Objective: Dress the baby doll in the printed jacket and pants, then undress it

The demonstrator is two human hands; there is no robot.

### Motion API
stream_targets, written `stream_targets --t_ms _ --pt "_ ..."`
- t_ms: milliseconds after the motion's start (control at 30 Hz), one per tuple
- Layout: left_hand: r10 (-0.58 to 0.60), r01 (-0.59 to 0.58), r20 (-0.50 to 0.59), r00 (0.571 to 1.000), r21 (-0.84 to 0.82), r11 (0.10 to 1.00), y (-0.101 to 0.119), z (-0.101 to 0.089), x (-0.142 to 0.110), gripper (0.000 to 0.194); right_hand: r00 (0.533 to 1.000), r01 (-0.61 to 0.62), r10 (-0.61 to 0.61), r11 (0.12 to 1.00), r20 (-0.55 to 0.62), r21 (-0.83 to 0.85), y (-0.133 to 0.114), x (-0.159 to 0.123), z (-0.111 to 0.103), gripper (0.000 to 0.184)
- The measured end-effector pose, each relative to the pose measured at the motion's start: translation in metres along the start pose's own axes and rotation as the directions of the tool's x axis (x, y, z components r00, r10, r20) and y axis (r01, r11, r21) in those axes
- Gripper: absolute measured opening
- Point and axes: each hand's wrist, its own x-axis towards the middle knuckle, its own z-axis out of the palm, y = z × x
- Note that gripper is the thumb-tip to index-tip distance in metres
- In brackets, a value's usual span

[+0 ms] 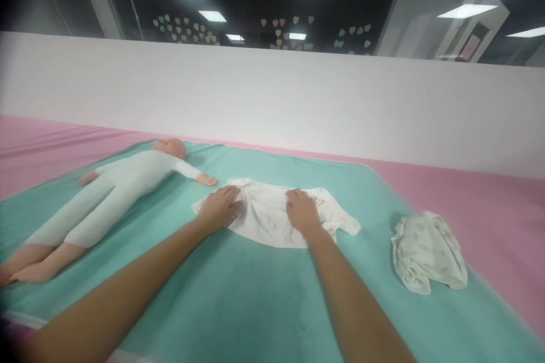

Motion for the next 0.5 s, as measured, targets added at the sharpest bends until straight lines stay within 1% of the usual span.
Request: stream_targets --t_ms 33,100,133,200,233,333,367,400,433,500 --pt "0.044 -0.044 -0.003 0.999 -0.024 0.999 0.002 -0.002 -0.002 0.033 0.999 0.036 -0.036 0.999 0.013 0.028 0.001 0.001 0.001 0.035" --pt "0.139 -0.138 0.002 0.99 -0.081 0.987 0.006 -0.005 -0.005 0.027 0.997 0.061 -0.063 0.997 0.04 0.05 0.004 0.002 0.005 0.039" --pt "0.18 -0.177 0.018 0.984 -0.114 0.978 0.008 -0.008 -0.006 0.024 0.997 0.055 -0.057 0.997 0.047 0.045 0.005 0.003 0.006 0.04" --pt "0.252 -0.232 0.087 0.964 -0.194 0.953 0.008 -0.014 -0.01 0.022 0.999 0.027 -0.028 0.999 0.046 0.024 0.005 0.003 0.008 0.042" --pt "0.289 -0.253 0.134 0.948 -0.237 0.938 0.007 -0.018 -0.011 0.025 0.999 0.014 -0.014 1.0 0.042 0.017 0.005 0.003 0.008 0.043" --pt "0.396 -0.294 0.268 0.878 -0.352 0.889 0.002 -0.032 -0.016 0.046 1.0 -0.027 0.027 1.0 0.004 -0.016 0.004 0.003 0.008 0.047" --pt "0.417 -0.298 0.292 0.861 -0.375 0.878 0.001 -0.036 -0.018 0.047 0.999 -0.045 0.045 0.998 -0.017 -0.035 0.003 0.002 0.007 0.05" --pt "0.423 -0.295 0.303 0.854 -0.388 0.874 0.001 -0.039 -0.019 0.042 0.997 -0.064 0.062 0.996 -0.04 -0.056 0.003 0.002 0.007 0.053" --pt "0.416 -0.287 0.302 0.858 -0.391 0.875 0.002 -0.041 -0.019 0.034 0.996 -0.078 0.074 0.994 -0.058 -0.074 0.002 0.002 0.007 0.056" --pt "0.381 -0.267 0.273 0.883 -0.376 0.887 0.005 -0.041 -0.02 0.018 0.995 -0.084 0.078 0.992 -0.066 -0.091 0.002 0.002 0.007 0.059"
